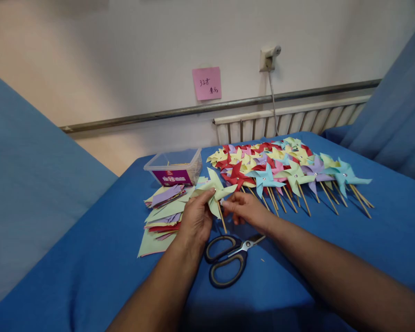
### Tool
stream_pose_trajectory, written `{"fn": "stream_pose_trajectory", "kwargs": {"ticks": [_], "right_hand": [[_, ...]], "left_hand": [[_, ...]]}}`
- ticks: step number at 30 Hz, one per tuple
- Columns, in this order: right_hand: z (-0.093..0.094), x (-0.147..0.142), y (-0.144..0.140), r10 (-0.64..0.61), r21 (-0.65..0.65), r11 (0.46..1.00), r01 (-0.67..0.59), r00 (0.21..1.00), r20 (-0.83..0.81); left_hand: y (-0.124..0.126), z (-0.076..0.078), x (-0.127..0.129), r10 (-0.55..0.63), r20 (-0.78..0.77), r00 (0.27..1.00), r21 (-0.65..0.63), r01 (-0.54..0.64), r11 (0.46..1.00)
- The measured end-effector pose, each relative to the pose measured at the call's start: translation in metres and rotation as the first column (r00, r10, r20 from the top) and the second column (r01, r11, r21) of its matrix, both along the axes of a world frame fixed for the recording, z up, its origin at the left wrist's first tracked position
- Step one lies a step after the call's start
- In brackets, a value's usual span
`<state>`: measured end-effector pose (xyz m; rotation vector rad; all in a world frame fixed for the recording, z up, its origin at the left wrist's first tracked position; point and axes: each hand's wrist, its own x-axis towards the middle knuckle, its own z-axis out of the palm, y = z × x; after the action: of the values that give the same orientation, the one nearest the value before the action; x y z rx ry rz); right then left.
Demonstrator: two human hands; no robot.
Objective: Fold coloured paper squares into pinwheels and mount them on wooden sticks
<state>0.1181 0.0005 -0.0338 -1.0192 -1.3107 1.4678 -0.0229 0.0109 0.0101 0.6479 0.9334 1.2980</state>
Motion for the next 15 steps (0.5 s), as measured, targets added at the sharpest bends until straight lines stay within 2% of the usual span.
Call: {"fn": "stream_pose_trajectory", "kwargs": {"ticks": [2, 4, 9, 15], "right_hand": [[0.0014, -0.0041, -0.0048, 0.135, -0.082, 0.987, -0.14, 0.989, -0.064], [0.0018, -0.0067, -0.0081, 0.17, -0.099, 0.978, -0.185, 0.975, -0.14], [0.0042, -0.0037, -0.0086, 0.149, -0.071, 0.982, -0.175, 0.949, -0.278], [0.0096, 0.001, -0.0078, 0.127, -0.051, 0.987, -0.15, 0.945, -0.302]], "left_hand": [[0.0004, -0.0017, -0.0013, -0.029, -0.004, 1.0, 0.008, 0.029, 1.0], [0.0004, -0.0027, -0.0018, -0.062, 0.005, 0.998, 0.006, 0.062, 0.998], [0.0012, -0.0008, -0.0036, -0.12, 0.085, 0.989, 0.004, 0.12, 0.993], [0.0007, 0.0022, -0.0058, -0.229, 0.108, 0.968, 0.087, 0.22, 0.972]]}}
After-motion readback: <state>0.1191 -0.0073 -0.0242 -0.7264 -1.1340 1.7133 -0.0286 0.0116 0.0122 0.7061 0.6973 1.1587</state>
